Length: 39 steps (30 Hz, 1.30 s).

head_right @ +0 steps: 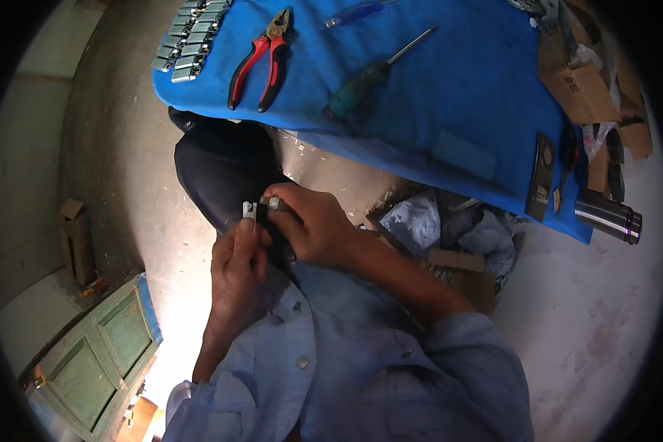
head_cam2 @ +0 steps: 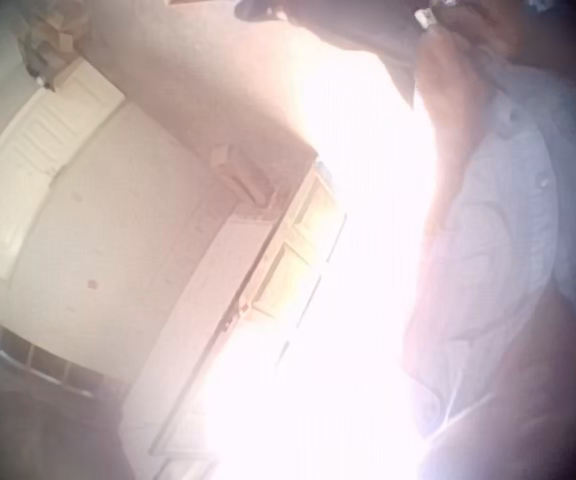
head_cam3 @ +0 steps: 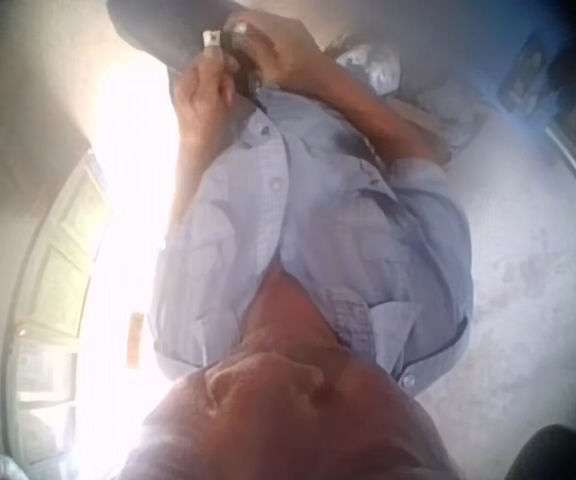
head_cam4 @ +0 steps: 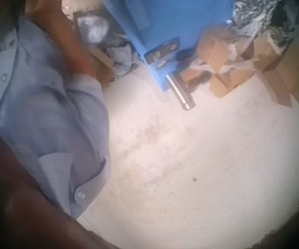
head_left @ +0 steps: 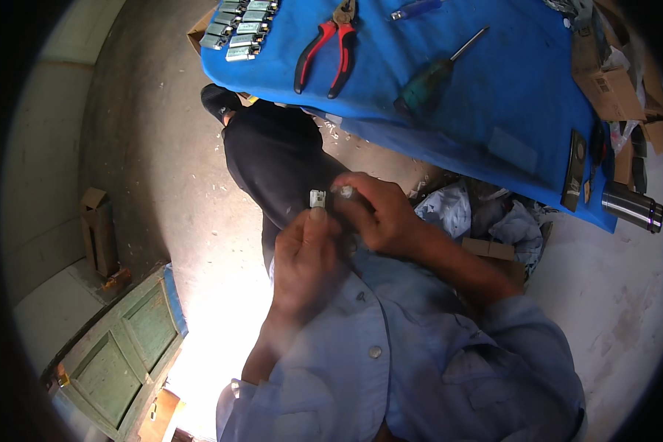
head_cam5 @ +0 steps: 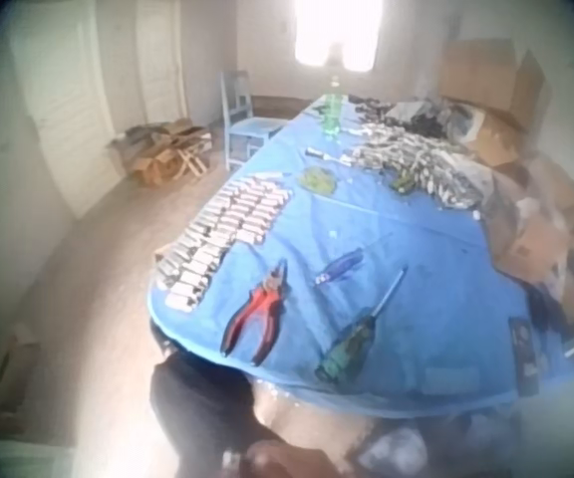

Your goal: The person picks up an electronic component and uses a screwdriver to secure a piece onto it, then attaches a smaller cylindrical part by hand.

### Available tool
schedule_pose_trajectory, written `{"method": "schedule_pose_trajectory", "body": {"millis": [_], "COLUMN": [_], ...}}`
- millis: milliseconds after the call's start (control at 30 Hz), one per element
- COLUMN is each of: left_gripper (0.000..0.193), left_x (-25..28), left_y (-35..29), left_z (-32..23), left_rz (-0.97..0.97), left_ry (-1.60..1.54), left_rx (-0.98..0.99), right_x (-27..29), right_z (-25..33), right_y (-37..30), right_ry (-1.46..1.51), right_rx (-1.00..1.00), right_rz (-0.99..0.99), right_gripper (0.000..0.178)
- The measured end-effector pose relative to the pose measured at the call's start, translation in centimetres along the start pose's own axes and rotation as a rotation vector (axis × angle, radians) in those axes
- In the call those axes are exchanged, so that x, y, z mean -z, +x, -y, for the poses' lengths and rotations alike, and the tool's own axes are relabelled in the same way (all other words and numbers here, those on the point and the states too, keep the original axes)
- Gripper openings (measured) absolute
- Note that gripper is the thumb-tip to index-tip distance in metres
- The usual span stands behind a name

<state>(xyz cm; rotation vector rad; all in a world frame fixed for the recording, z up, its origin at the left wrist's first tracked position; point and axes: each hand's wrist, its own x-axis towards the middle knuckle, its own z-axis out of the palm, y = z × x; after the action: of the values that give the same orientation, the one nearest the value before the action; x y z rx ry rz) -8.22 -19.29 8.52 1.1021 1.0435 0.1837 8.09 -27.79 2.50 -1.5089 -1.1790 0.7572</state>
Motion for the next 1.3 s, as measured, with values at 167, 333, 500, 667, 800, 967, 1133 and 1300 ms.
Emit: {"method": "schedule_pose_trajectory", "body": {"millis": [167,333,500,667,800,967,1133,1300], "left_gripper": [0.046,0.035,0.015,0.02,0.023,0.023,0.023,0.023], "left_x": [0.8,1.3,1.7,2.3,2.2,2.0,2.0,1.8], "left_y": [0.5,1.3,1.6,1.4,1.2,1.6,1.8,1.9], "left_z": [-0.1,-0.3,1.4,2.3,2.3,2.9,3.5,4.0], "left_rz": [-0.036,-0.064,-0.184,-0.202,-0.181,-0.138,-0.071,-0.021], "left_ry": [0.16,0.241,0.497,0.45,0.33,0.275,0.182,0.104], "left_rx": [-0.095,-0.187,-0.304,-0.334,-0.33,-0.424,-0.466,-0.461], "right_x": [1.0,1.6,1.7,1.4,1.4,1.0,1.0,0.5], "right_z": [1.1,2.2,2.1,2.0,2.2,3.0,3.6,3.2], "right_y": [0.1,0.3,0.3,0.2,0.1,0.0,0.1,0.0], "right_ry": [0.25,0.457,0.524,0.538,0.57,0.538,0.494,0.509], "right_rx": [-0.258,-0.398,-0.387,-0.387,-0.453,-0.416,-0.393,-0.366], "right_rz": [0.042,0.048,0.051,0.03,0.069,0.059,0.11,0.115], "right_gripper": [0.025,0.025,0.025,0.025,0.027,0.032,0.031,0.027]}}
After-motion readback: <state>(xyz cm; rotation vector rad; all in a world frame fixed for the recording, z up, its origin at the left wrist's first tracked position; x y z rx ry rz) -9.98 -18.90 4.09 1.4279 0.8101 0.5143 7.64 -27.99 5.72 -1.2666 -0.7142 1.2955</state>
